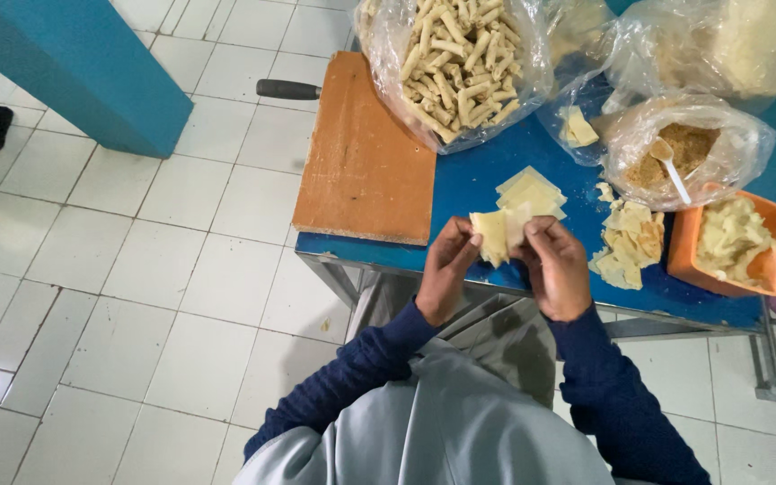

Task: The person sits at a table and folds flat dough sheets into layered diamond shapes, pressing each folded piece onto a growing stack on the table. They occasionally scoop a brown paste with a plastic spoon from a plastic bag and spread it on a dough piece before folding, with finished dough pieces and a container of dough scraps nearby.

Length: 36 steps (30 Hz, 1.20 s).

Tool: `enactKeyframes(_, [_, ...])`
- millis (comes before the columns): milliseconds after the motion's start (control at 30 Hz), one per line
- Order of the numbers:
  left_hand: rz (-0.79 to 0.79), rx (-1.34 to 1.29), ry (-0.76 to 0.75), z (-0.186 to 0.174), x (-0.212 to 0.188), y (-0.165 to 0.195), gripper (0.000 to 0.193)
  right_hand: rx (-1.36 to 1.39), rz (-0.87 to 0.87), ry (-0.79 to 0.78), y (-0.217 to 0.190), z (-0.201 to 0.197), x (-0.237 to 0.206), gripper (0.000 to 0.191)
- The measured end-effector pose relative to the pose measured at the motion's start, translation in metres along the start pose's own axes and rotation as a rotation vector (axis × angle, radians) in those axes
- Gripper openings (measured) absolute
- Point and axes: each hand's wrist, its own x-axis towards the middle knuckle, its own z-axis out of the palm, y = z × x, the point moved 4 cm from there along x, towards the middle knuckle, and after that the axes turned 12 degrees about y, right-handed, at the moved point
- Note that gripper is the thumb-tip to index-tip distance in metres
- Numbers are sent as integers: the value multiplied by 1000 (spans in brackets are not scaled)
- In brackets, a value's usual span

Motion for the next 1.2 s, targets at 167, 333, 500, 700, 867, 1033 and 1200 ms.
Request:
enactKeyframes(167, [13, -31, 30, -7, -3, 7, 8, 106, -63, 72, -24, -32, 38, 6])
enactKeyframes(333, [3, -47, 60, -2, -4, 15, 8, -712, -675, 201, -65, -18, 50, 8])
enactKeyframes(500, [36, -50, 75, -3, -4, 17, 7, -1184, -1106, -26, -54, 22, 12, 3])
enactKeyframes(700, [21, -62, 77, -7, -2, 8, 9, -1270, -1157, -21, -46, 24, -7, 7])
enactKeyframes(867, [29, -17, 71, -7, -1, 2, 9, -1259, -1153, -75, -54, 32, -14, 12])
enactKeyframes(1033, [30, -49, 21, -1, 0, 2, 9, -1086, -991, -54, -80, 44, -29, 13])
enactKeyframes(1200, [60, -11, -30, 5, -1, 4, 8, -837, -779, -74, -71, 66, -54, 19])
